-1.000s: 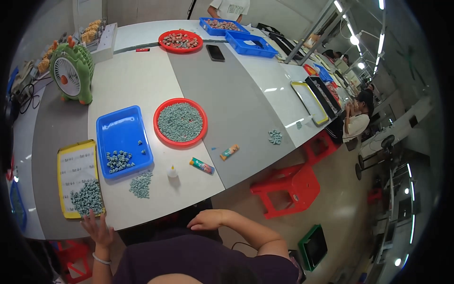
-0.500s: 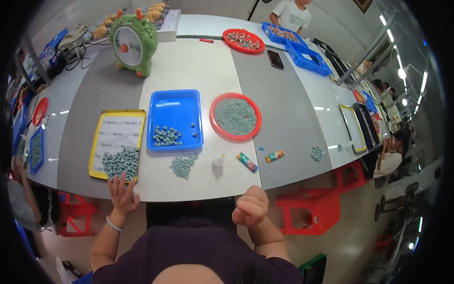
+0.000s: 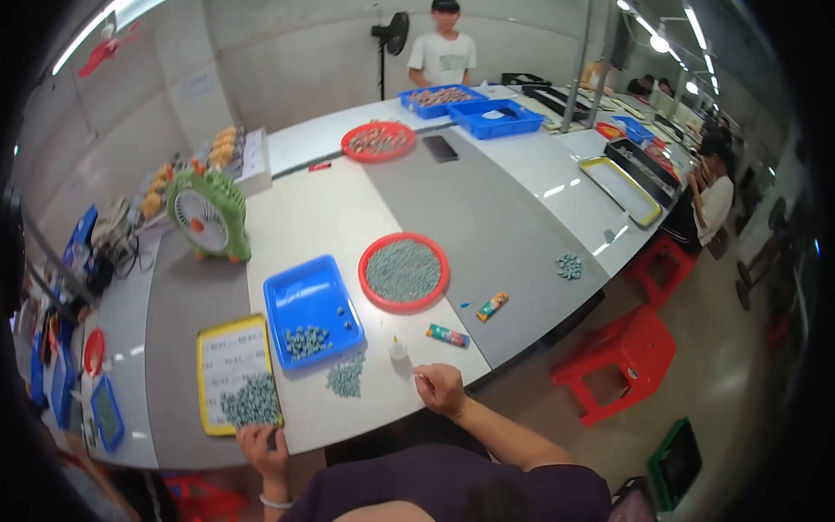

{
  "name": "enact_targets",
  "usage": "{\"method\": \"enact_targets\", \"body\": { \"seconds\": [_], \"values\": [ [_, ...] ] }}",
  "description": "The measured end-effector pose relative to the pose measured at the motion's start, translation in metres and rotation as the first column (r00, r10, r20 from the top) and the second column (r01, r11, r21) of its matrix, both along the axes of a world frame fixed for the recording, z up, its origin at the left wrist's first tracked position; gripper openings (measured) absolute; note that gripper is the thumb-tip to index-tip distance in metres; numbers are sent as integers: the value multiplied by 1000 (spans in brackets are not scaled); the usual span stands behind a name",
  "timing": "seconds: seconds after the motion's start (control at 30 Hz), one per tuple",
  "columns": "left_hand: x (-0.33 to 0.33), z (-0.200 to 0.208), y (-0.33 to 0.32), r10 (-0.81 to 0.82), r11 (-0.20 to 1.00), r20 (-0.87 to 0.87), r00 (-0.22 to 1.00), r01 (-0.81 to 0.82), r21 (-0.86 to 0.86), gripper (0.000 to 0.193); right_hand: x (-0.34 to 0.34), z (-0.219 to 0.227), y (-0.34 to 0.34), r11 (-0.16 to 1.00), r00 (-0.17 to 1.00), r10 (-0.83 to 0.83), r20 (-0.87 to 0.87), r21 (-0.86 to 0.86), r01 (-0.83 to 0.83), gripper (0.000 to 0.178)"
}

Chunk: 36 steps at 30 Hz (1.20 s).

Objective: The person assembles toy figurines by applying glue from a bottle onto small parts and attaching pieces together by hand.

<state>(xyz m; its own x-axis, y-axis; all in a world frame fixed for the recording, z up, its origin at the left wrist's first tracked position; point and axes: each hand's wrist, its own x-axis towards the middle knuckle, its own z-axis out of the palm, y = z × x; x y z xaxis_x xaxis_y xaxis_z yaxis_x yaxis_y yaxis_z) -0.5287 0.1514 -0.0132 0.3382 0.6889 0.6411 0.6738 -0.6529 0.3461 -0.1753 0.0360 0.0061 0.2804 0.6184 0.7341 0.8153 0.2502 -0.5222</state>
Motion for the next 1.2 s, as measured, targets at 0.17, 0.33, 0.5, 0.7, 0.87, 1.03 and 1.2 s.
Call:
{"method": "enact_targets", "body": {
  "seconds": [0.17, 0.33, 0.5, 0.7, 0.87, 1.03, 1.2],
  "values": [
    [-30, -50, 4, -22, 995, -136, 990, 8, -101, 48, -1, 1, 0, 998, 998, 59, -28, 7, -59, 17],
    [-1, 10, 4, -2, 993, -78, 997, -7, -117, 21, -1, 5, 4, 997, 998, 61, -8, -46, -61, 17],
    [12, 17, 7, 18, 985, -148, 989, -43, -169, 28, 5, 4, 7, 997, 998, 69, -5, -33, -69, 21],
    [9, 26, 10, -59, 954, -138, 989, 16, -299, 35, 2, -5, 7, 995, 999, 51, -9, -87, -52, 16],
    [14, 55, 32, -154, 918, -25, 988, 134, -373, 32, -1, 37, 9, 989, 997, 64, 51, -139, -56, 39],
    [-10, 59, 31, -1, 921, 160, 987, 63, -384, 15, -22, 87, 24, 885, 997, 67, -35, 463, -43, 48],
    [-14, 55, 69, 167, 931, 75, 983, -132, -339, 8, -34, 29, 17, 940, 951, 310, -4, 148, -306, 24]
  ]
}}
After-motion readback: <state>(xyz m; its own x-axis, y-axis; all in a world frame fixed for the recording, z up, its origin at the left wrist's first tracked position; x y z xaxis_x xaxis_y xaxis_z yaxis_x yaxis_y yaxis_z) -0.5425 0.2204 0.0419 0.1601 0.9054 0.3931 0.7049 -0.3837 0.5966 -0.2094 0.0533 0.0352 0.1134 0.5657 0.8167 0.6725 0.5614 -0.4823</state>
